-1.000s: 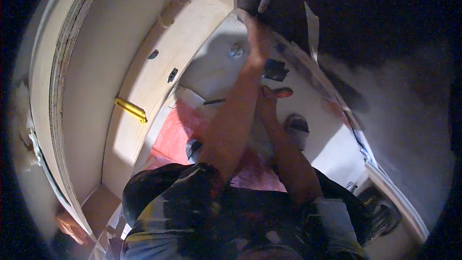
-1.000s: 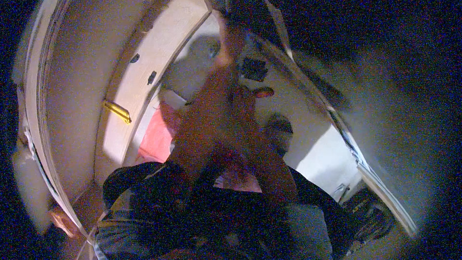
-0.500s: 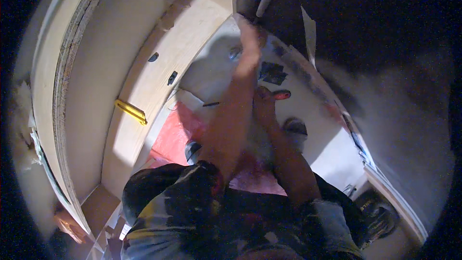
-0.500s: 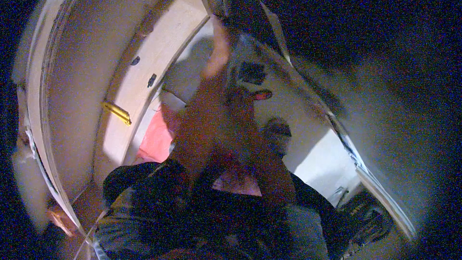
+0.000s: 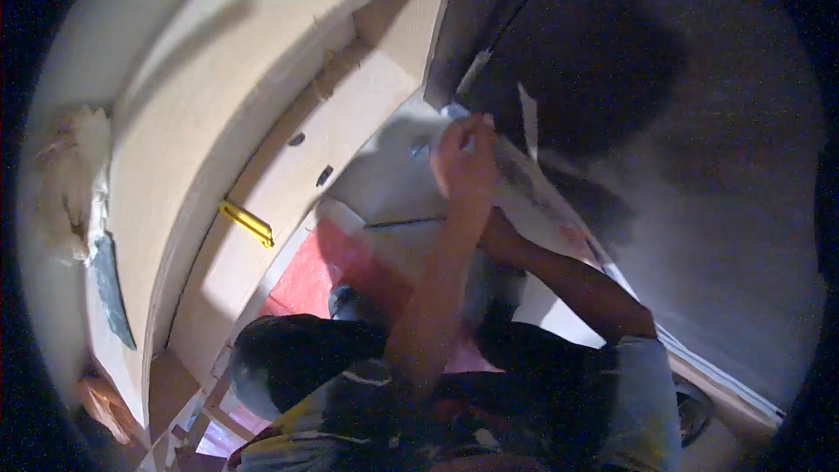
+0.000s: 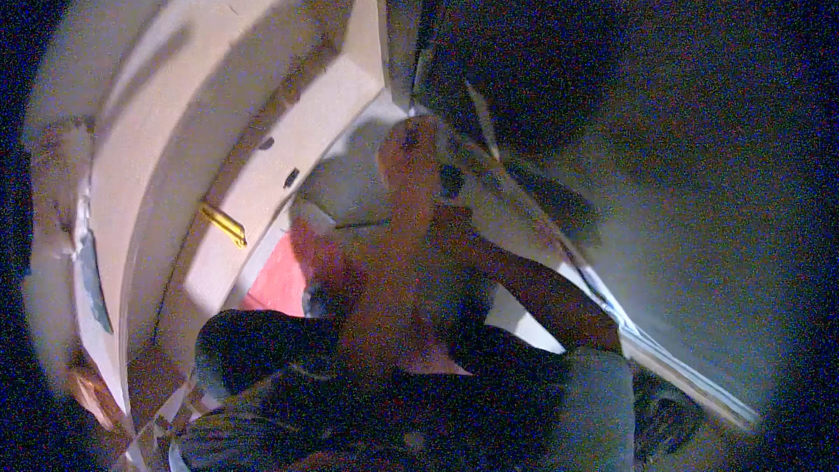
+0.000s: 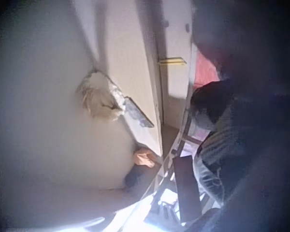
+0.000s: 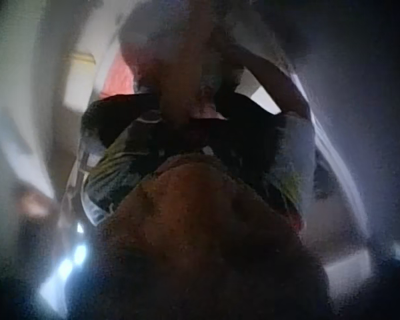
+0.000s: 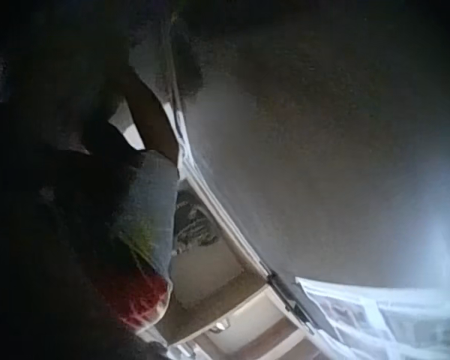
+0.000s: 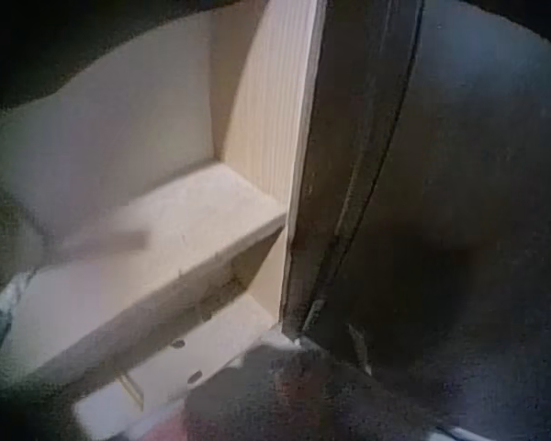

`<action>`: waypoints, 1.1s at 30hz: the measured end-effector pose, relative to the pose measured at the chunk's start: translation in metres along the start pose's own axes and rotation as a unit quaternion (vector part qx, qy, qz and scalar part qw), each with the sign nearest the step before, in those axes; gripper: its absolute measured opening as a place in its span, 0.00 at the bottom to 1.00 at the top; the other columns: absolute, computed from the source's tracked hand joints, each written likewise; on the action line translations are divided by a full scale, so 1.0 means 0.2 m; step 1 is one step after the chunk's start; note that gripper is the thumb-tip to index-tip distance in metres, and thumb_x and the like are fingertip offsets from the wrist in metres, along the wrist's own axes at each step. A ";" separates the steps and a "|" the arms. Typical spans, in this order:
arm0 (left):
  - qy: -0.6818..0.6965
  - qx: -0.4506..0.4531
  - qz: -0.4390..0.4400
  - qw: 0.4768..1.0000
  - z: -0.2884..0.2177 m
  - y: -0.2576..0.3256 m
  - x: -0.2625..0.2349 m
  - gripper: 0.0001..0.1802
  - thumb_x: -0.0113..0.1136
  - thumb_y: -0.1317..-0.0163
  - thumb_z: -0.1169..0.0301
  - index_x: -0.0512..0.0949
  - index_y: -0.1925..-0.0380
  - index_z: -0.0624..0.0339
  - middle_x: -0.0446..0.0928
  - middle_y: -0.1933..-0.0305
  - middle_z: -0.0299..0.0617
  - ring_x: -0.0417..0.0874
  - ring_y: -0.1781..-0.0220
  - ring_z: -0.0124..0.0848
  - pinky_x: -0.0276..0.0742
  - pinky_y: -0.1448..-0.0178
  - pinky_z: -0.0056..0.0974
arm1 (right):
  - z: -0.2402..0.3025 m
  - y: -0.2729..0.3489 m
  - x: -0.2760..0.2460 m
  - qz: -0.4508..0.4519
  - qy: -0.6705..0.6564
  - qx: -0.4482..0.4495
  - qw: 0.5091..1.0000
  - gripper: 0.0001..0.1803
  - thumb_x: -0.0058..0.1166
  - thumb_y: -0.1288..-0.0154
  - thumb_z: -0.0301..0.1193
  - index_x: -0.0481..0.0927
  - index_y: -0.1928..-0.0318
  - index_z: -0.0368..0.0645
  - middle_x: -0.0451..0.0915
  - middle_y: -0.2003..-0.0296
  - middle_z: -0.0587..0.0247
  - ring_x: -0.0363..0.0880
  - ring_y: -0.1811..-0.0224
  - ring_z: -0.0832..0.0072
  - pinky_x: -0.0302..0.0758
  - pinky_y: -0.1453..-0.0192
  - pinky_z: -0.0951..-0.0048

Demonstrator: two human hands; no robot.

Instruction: The person applies edge banding to the edges of a wooden furniture piece. They use a metal scraper to press the banding into place and a hammer to tap it securely along the edges.

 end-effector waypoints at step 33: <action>-0.069 0.373 -0.060 0.924 -2.17 -0.49 0.05 0.46 0.44 0.23 0.51 0.42 0.26 0.83 0.43 0.22 0.77 0.42 0.18 0.66 0.37 0.17 0.56 | 1.35 0.19 -1.46 -0.212 0.095 -0.237 0.943 0.15 0.65 0.35 0.28 0.84 0.47 0.44 0.80 0.61 0.49 0.82 0.61 0.52 0.80 0.57 0.57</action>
Point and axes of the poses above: each hand's wrist, its own y-axis away from the middle knuckle, its own x-axis out of the palm, z = x × y, the point moved 3 cm from there along -y, towards the middle knuckle
